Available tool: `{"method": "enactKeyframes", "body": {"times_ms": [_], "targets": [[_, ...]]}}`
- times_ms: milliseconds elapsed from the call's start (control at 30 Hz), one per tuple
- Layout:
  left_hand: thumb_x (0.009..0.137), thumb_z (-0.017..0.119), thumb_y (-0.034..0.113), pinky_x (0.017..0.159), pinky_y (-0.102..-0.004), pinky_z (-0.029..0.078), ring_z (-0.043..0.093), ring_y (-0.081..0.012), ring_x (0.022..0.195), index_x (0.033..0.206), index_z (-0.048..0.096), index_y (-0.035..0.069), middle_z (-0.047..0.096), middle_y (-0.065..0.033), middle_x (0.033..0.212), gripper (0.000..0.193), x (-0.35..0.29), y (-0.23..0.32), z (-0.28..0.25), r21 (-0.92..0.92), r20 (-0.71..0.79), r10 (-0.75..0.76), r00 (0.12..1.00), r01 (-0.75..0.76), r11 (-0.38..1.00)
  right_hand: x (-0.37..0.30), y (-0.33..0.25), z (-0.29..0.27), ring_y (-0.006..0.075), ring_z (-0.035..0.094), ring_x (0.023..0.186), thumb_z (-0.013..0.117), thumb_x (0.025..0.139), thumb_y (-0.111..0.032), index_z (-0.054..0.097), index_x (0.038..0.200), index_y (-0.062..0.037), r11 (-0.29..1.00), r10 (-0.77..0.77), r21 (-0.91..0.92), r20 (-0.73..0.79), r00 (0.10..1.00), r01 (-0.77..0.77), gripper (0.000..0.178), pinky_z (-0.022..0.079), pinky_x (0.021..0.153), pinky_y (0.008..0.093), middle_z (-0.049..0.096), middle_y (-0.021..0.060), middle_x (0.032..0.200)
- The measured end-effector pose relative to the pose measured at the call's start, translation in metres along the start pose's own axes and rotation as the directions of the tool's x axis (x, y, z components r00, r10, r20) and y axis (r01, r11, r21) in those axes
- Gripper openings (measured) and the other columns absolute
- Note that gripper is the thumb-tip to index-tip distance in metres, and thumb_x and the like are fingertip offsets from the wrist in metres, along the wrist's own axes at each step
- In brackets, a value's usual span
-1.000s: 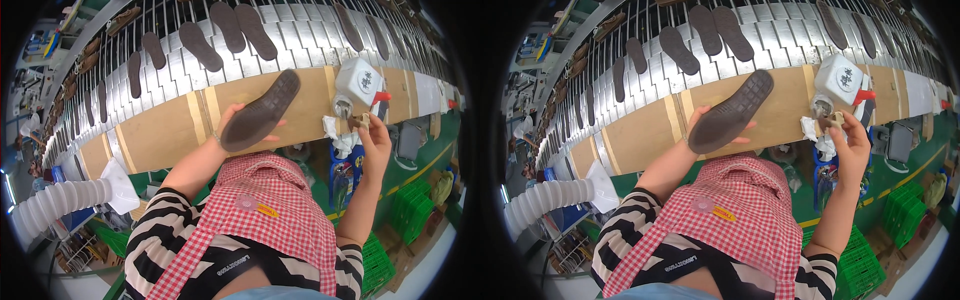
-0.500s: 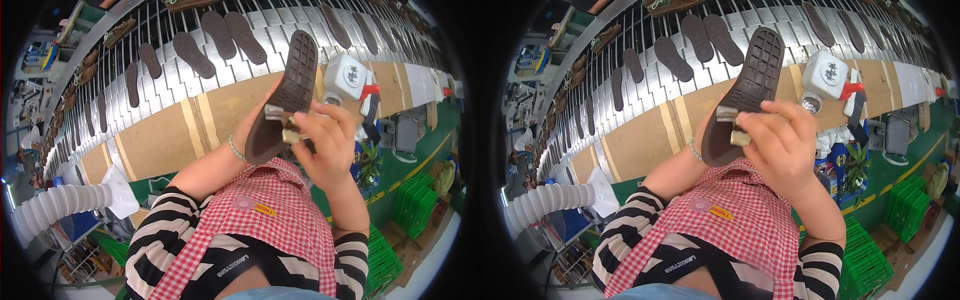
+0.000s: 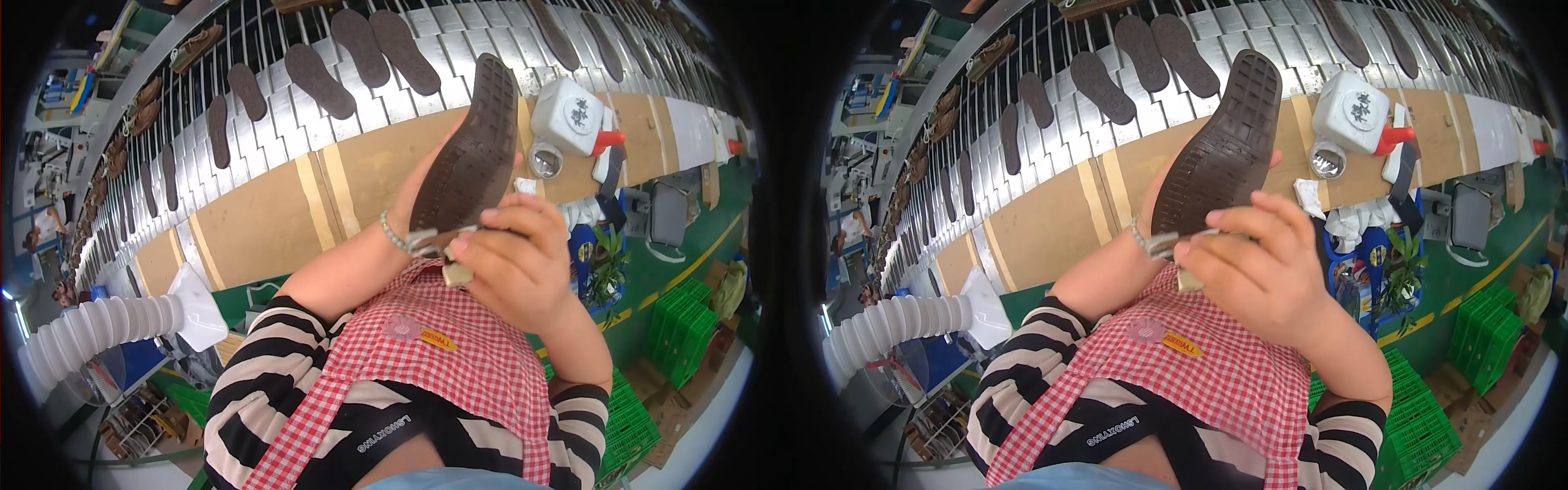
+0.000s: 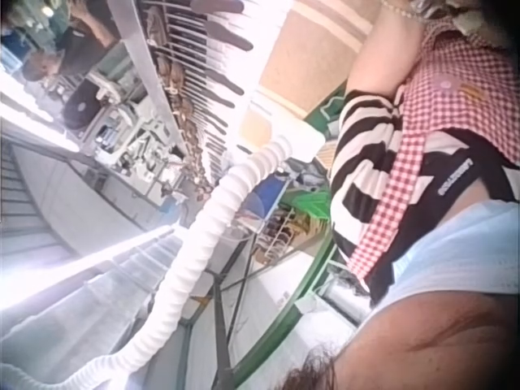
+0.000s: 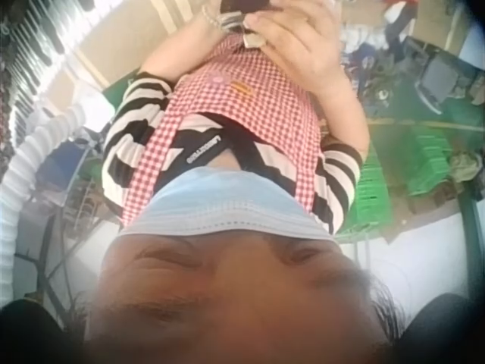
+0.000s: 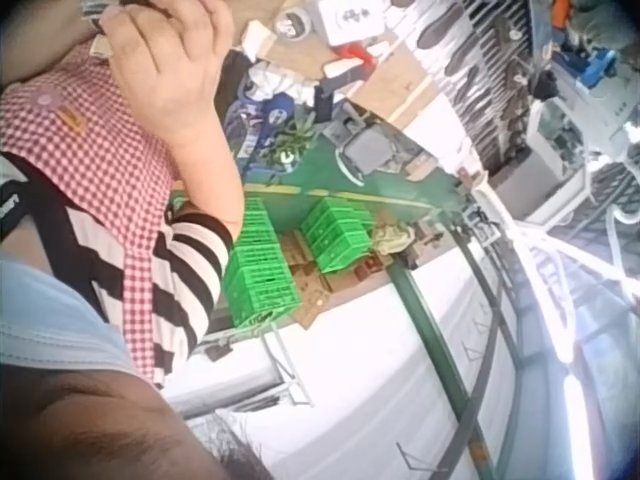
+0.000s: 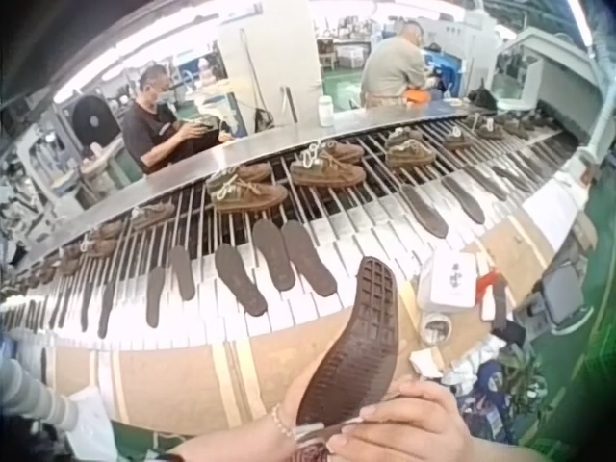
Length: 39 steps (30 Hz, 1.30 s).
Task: Apply glue or cement to shoe soles using a brush at a conveyor station.
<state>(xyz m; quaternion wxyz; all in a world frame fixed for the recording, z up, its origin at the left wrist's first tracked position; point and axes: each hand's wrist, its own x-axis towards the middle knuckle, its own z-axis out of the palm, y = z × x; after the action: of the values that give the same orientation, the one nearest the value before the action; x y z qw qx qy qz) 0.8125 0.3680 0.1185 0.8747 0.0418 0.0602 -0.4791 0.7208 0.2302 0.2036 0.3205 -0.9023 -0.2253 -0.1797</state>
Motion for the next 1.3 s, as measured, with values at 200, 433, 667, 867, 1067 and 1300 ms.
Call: {"method": "enactKeyframes", "body": {"times_ms": [200,433,667,867,1067,1300], "targets": [[0.107,0.043,0.022,0.096,-0.0427,0.056,0.059,-0.0304,0.123,0.147,0.042,0.004,0.057,-0.019,0.135,0.043,0.003,0.004,0.001,0.032,-0.089,-0.027,0.996,0.03,0.999,0.001,-0.001,-0.004,0.02,0.063,0.106,0.073,0.076,-0.016,0.075,0.103,-0.0165,0.999,0.003,-0.046,0.032,0.999,-0.001,0.028,0.043,0.103,0.0451,0.071,-0.0025,0.102],[0.107,0.034,0.034,0.113,-0.0469,0.044,0.046,-0.0415,0.136,0.151,0.032,-0.005,0.039,-0.0332,0.15,0.059,0.0,0.004,0.001,0.266,-0.042,-0.004,0.999,0.016,0.964,0.009,0.004,-0.009,0.0194,0.063,0.108,0.072,0.077,-0.02,0.075,0.101,-0.0179,0.996,-0.056,-0.062,0.063,0.996,0.06,0.024,0.043,0.104,0.0449,0.071,-0.0025,0.103],[0.107,0.041,0.026,0.104,-0.0538,0.051,0.058,-0.0361,0.124,0.142,0.045,-0.004,0.057,-0.0252,0.135,0.047,0.001,0.005,0.009,-0.077,0.057,-0.008,0.998,0.012,0.997,-0.005,0.005,-0.026,0.0195,0.061,0.112,0.075,0.074,-0.019,0.074,0.099,-0.023,0.989,-0.072,-0.115,0.132,0.989,0.088,0.025,0.043,0.106,0.0455,0.07,-0.0064,0.107],[0.108,0.039,0.031,0.113,-0.0583,0.041,0.046,-0.0377,0.138,0.145,0.043,-0.001,0.052,-0.0249,0.142,0.05,0.009,0.009,0.001,-0.184,0.085,-0.119,0.989,0.133,0.974,0.005,-0.003,-0.023,0.0198,0.06,0.113,0.075,0.073,-0.017,0.075,0.103,-0.0221,0.988,-0.033,-0.145,0.12,0.992,0.05,0.03,0.045,0.104,0.0457,0.069,-0.0055,0.109],[0.101,0.058,0.026,0.119,-0.0608,0.03,0.028,-0.0315,0.15,0.147,0.046,0.007,0.045,-0.0138,0.153,0.051,0.019,0.013,0.005,0.061,0.177,0.086,0.98,-0.098,0.993,-0.011,-0.013,-0.032,0.0268,0.063,0.102,0.085,0.06,-0.011,0.072,0.109,-0.0058,0.974,0.219,-0.049,-0.02,0.975,-0.22,0.051,0.05,0.089,0.0422,0.07,0.0055,0.103],[0.097,0.06,0.045,0.124,-0.0531,0.025,0.028,-0.0325,0.15,0.151,0.037,0.001,0.035,-0.0238,0.157,0.074,0.021,0.008,0.016,0.077,0.219,0.14,0.965,-0.161,0.984,-0.016,0.001,-0.012,0.0301,0.063,0.092,0.085,0.067,-0.007,0.07,0.11,-0.0022,0.875,0.482,0.131,-0.152,0.863,-0.465,0.046,0.052,0.079,0.0384,0.068,0.0094,0.096]]}}
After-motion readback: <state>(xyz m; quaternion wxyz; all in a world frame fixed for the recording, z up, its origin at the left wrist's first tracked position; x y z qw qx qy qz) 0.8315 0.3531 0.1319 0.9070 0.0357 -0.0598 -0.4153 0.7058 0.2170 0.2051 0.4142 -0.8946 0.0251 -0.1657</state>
